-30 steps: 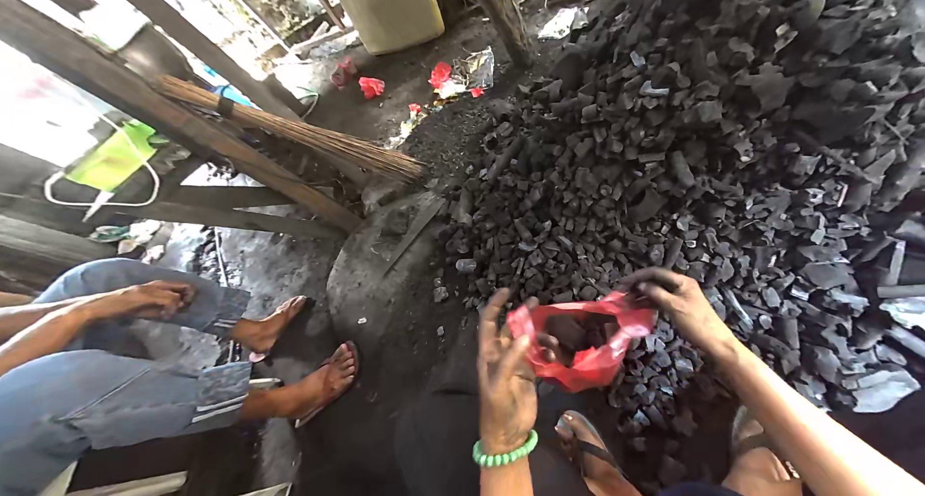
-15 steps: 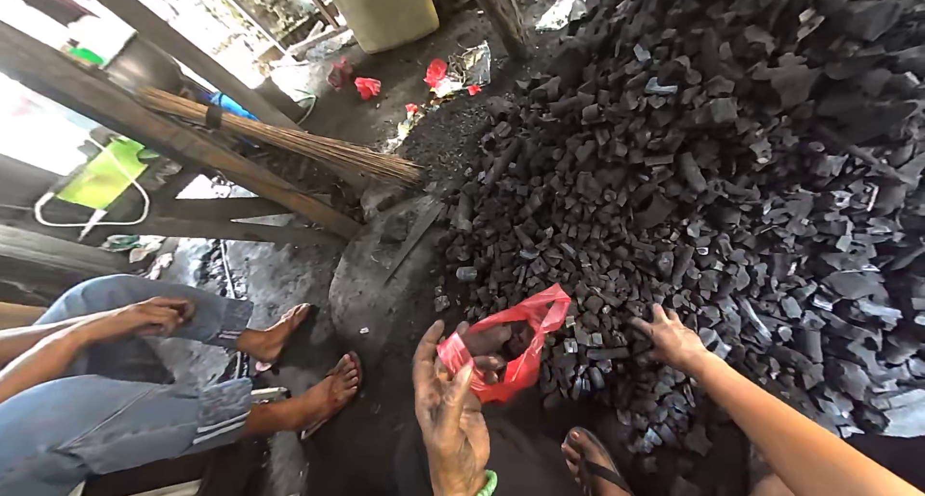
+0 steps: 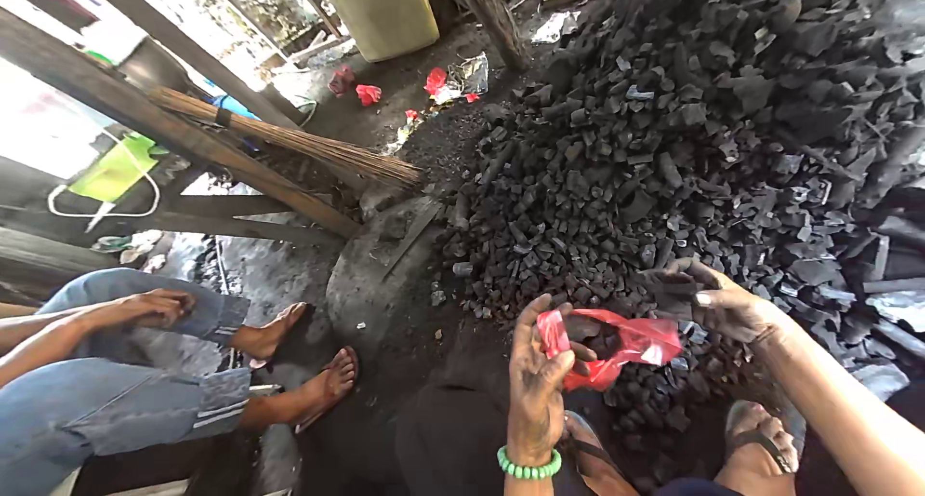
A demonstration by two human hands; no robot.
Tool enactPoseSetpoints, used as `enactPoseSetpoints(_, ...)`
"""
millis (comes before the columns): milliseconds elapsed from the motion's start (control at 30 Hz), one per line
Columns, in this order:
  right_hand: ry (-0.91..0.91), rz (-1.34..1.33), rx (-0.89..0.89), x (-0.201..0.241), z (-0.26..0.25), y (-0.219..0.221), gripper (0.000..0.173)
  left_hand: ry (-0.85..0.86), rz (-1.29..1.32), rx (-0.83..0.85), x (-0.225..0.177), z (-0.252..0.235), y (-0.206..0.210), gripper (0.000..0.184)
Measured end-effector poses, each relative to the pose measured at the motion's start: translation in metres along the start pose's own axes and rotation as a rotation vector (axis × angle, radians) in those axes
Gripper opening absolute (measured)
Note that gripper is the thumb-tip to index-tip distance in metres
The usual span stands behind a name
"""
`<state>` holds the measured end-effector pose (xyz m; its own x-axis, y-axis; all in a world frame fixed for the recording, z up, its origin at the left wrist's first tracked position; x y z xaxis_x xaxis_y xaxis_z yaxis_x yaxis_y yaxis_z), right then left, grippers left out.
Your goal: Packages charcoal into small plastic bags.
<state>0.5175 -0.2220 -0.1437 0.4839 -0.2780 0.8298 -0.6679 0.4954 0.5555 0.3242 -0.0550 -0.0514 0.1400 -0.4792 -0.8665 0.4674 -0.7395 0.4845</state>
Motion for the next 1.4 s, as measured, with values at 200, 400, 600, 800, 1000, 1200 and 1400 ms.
enactPoseSetpoints(200,0.224,0.780,0.294,-0.039,0.005,0.057,0.046,-0.170,-0.052,0.055,0.040,-0.002,0.014,0.072)
enactPoseSetpoints(400,0.210,1.302,0.379,-0.104,0.024,0.050,0.055,-0.248,-0.298,0.087,0.059,0.003,0.003,0.059)
enactPoseSetpoints(600,0.081,1.645,0.506,-0.045,0.038,0.052,0.050,-0.538,-1.400,0.065,0.056,-0.005,-0.024,0.077)
enactPoseSetpoints(800,-0.087,1.995,0.704,-0.030,0.060,0.063,0.022,-0.896,-1.941,0.265,0.067,-0.005,-0.024,0.045)
enactPoseSetpoints(1000,-0.484,1.801,0.620,0.018,0.060,0.133,0.008,-0.757,-1.657,0.391,0.051,-0.040,0.006,0.036)
enactPoseSetpoints(1200,-0.518,1.444,0.288,0.084,0.040,0.166,0.018,-0.625,-0.554,0.248,0.050,-0.044,0.055,0.031)
enactPoseSetpoints(1400,-0.865,1.875,0.218,0.119,0.032,0.141,0.012,-0.574,-0.458,0.477,0.054,-0.021,0.070,0.031)
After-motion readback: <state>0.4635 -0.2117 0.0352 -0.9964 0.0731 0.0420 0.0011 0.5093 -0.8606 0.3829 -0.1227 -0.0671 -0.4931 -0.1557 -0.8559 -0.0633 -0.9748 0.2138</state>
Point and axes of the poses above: each hand's wrist, its own z-axis away from the middle knuckle, its own y-axis out of the palm, x = y × z, the point moved 8 cm from there along -z, towards the middle knuckle, and after that the axes turned 6 degrees about -y, right-handed, at the moved point
